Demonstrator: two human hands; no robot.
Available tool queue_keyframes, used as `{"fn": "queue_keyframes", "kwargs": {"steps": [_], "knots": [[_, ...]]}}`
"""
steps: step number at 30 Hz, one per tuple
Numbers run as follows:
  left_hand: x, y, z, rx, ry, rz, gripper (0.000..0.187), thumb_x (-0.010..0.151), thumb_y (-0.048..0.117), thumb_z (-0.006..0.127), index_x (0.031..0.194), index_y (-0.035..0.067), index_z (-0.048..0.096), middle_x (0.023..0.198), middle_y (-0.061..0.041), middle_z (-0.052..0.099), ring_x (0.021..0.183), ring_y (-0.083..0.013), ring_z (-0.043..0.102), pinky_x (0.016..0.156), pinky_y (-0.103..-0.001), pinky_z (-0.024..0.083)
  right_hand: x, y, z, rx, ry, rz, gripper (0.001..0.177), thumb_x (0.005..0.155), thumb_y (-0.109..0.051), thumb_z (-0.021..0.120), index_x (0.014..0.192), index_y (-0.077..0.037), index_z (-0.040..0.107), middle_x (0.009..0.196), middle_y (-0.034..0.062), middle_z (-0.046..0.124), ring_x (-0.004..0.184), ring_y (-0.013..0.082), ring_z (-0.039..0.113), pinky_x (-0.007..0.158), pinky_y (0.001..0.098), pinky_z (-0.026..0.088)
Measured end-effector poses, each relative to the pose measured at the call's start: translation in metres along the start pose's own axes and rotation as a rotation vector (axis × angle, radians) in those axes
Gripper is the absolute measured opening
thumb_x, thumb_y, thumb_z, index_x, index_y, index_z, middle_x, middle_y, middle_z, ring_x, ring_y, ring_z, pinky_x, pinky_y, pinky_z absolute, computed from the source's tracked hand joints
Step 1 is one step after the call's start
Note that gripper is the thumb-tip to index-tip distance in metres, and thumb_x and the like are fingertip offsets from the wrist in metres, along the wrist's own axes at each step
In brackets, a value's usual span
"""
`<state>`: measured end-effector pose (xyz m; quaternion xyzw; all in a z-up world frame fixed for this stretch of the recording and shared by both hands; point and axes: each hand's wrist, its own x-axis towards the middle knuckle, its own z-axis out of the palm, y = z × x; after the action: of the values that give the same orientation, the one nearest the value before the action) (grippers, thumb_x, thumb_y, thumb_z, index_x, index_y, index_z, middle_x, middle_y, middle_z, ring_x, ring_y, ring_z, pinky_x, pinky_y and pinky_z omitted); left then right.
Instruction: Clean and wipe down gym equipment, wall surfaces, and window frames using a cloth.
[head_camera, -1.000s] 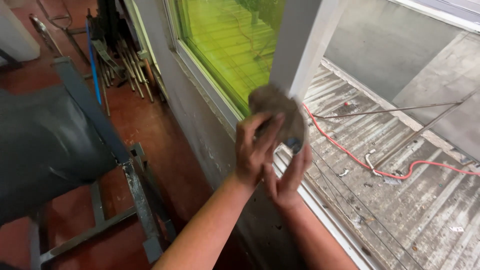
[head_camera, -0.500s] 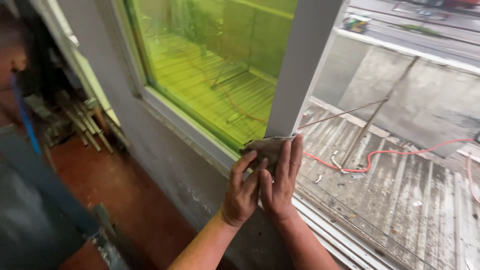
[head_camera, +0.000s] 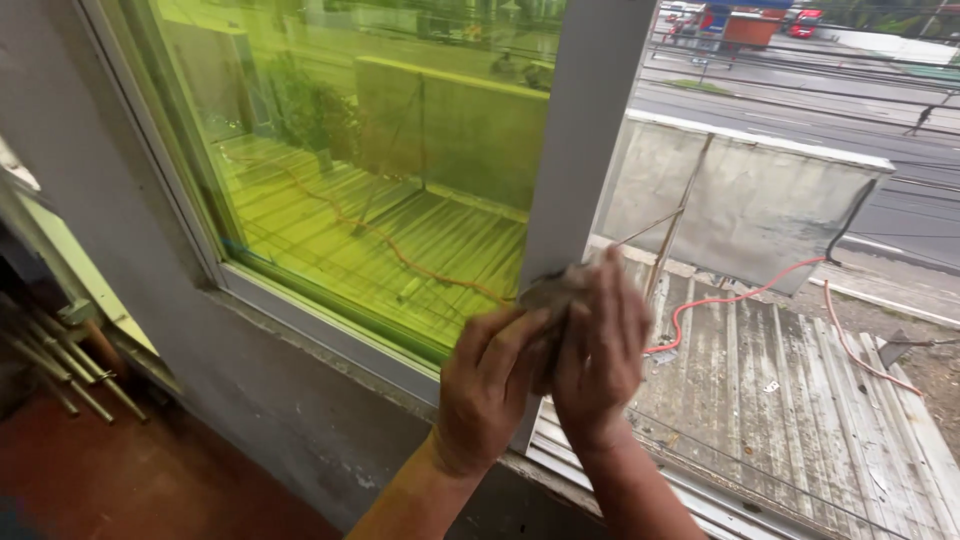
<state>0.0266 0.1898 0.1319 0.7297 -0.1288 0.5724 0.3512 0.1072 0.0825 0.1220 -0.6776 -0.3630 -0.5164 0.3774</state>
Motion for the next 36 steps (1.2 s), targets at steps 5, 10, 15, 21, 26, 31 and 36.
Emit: {"fn": "queue_keyframes", "kwargs": {"steps": [5, 10, 15, 21, 26, 31, 36], "knots": [[0.049, 0.014, 0.006, -0.006, 0.117, 0.090, 0.020, 0.101, 0.003, 0.068, 0.120, 0.008, 0.067, 0.111, -0.011, 0.063, 0.098, -0.0283, 0.069, 0.081, -0.037, 0.058, 0.017, -0.027, -0.010, -0.095, 0.221, -0.111, 0.049, 0.109, -0.005, 0.055, 0.155, 0.003, 0.041, 0.167, 0.0216, 0.033, 0.159, 0.0348, 0.035, 0.125, 0.0465, 0.033], [0.043, -0.007, 0.022, -0.072, 0.170, 0.070, 0.019, 0.100, 0.001, 0.068, 0.117, 0.008, 0.068, 0.109, -0.011, 0.063, 0.097, -0.0279, 0.069, 0.081, -0.036, 0.058, -0.005, 0.007, 0.039, 0.072, 0.039, 0.023, 0.064, 0.106, -0.012, 0.055, 0.161, 0.003, 0.025, 0.170, 0.0284, 0.022, 0.161, 0.0442, 0.024, 0.130, 0.0534, 0.028], [0.091, 0.001, 0.023, -0.077, 0.227, 0.139, 0.017, 0.102, 0.001, 0.070, 0.116, 0.008, 0.068, 0.107, -0.012, 0.063, 0.097, -0.0271, 0.068, 0.081, -0.036, 0.057, 0.053, 0.021, 0.048, 0.157, 0.017, 0.056, 0.078, 0.110, -0.021, 0.059, 0.167, -0.004, 0.009, 0.174, 0.0280, 0.015, 0.164, 0.0430, 0.025, 0.130, 0.0444, 0.036], [0.159, 0.008, 0.029, -0.078, 0.260, 0.296, 0.010, 0.111, 0.003, 0.066, 0.119, 0.008, 0.065, 0.114, -0.010, 0.062, 0.106, -0.0246, 0.066, 0.091, -0.033, 0.057, 0.155, 0.021, 0.041, 0.108, 0.008, 0.012, 0.070, 0.124, -0.025, 0.054, 0.167, -0.004, 0.004, 0.174, 0.0198, 0.021, 0.163, 0.0357, 0.029, 0.133, 0.0384, 0.035], [0.107, 0.007, 0.032, -0.178, 0.191, 0.333, 0.018, 0.117, 0.012, 0.063, 0.134, 0.008, 0.061, 0.144, -0.011, 0.053, 0.134, -0.0249, 0.054, 0.114, -0.031, 0.047, 0.108, 0.016, 0.041, 0.310, 0.097, 0.030, 0.059, 0.125, -0.026, 0.045, 0.169, -0.011, 0.008, 0.176, 0.0156, 0.025, 0.153, 0.0292, 0.044, 0.126, 0.0337, 0.046], [-0.002, -0.010, 0.025, -0.152, -0.008, 0.179, 0.033, 0.110, 0.011, 0.060, 0.143, 0.005, 0.058, 0.155, -0.021, 0.045, 0.147, -0.0371, 0.049, 0.122, -0.042, 0.045, 0.002, 0.001, 0.036, 0.258, 0.002, 0.194, 0.068, 0.114, -0.026, 0.048, 0.167, -0.005, 0.011, 0.171, 0.0230, 0.027, 0.157, 0.0350, 0.038, 0.125, 0.0405, 0.038], [-0.097, -0.029, 0.017, -0.148, -0.167, 0.069, 0.039, 0.109, 0.012, 0.060, 0.146, 0.004, 0.056, 0.157, -0.023, 0.046, 0.147, -0.0420, 0.051, 0.120, -0.045, 0.047, -0.120, 0.029, 0.049, 0.363, -0.032, 0.231, 0.072, 0.110, -0.026, 0.051, 0.167, -0.004, 0.011, 0.170, 0.0248, 0.024, 0.155, 0.0383, 0.034, 0.126, 0.0428, 0.032]]}}
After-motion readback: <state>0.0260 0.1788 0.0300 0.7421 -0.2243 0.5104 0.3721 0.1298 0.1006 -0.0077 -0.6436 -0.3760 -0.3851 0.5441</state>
